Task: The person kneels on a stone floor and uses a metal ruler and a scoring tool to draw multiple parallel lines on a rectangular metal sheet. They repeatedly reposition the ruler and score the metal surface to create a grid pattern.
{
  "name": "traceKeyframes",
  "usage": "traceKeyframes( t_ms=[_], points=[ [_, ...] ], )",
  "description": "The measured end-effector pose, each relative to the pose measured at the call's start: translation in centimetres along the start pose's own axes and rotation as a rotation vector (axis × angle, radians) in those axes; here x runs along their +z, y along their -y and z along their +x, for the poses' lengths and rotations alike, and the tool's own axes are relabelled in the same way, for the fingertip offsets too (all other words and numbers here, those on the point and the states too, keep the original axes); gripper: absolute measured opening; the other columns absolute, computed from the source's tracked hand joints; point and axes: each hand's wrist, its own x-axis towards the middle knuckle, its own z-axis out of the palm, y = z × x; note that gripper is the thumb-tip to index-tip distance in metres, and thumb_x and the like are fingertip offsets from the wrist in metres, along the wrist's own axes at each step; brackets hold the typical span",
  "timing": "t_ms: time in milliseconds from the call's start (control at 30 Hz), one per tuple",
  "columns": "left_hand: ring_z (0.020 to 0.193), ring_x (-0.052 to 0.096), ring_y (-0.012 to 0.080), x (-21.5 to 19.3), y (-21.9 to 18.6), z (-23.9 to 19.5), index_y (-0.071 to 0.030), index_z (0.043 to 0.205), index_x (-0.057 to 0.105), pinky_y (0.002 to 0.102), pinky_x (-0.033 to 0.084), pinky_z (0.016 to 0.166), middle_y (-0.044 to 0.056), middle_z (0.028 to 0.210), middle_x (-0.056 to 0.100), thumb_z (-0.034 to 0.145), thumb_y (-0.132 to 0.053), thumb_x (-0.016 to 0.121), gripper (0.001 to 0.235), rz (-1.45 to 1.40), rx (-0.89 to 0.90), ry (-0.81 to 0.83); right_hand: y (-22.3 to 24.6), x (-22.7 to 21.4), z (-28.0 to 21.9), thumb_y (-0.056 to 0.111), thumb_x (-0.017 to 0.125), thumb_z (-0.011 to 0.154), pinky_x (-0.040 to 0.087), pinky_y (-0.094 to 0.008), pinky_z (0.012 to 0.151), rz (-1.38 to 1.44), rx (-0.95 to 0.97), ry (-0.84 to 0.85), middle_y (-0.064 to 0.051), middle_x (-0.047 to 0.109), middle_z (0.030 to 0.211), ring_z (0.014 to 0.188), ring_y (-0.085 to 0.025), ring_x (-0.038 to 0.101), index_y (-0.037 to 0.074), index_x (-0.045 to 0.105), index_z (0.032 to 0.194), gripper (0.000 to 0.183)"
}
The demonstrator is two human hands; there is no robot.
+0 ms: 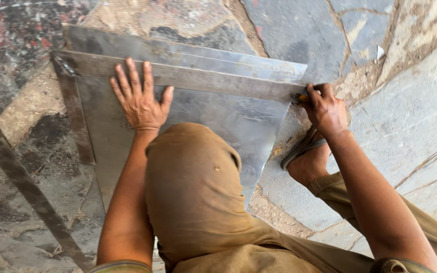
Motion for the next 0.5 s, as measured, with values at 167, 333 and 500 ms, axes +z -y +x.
traceKeyframes(
  t_ms=[167,333,500],
  points=[
    [0.159,0.015,0.0469,-0.5,-0.7,-0.2,-0.016,0.168,0.034,0.064,0.011,0.129,0.02,0.173,0.02,0.109,-0.067,0.044,0.078,0.018,-0.013,0.002,-0.3,0.0,-0.3,0.035,0.074,0.094,0.061,-0.043,0.071,-0.014,-0.003,0.027,-0.011,0.06,0.133,0.089,-0.029,0.072,0.013,0.061,0.145,0.057],
    [0.159,0.018,0.0465,-0.7,-1.0,-0.1,-0.014,0.166,0.038,0.065,0.013,0.129,0.022,0.172,0.023,0.11,-0.066,0.045,0.077,0.026,0.013,-0.045,0.3,-1.4,-0.4,0.036,0.074,0.093,0.061,-0.043,0.073,-0.031,-0.002,0.034,-0.012,0.058,0.137,0.091,-0.029,0.072,0.012,0.057,0.148,0.062],
    [0.157,0.023,0.0455,-0.1,-0.5,0.1,-0.013,0.161,0.046,0.066,0.017,0.126,0.021,0.17,0.029,0.109,-0.069,0.047,0.077,0.047,0.031,-0.113,1.6,-2.2,0.4,0.039,0.072,0.095,0.061,-0.045,0.068,0.007,0.063,0.174,-0.014,0.054,0.142,0.087,-0.03,0.071,0.012,0.052,0.15,0.065]
  ],
)
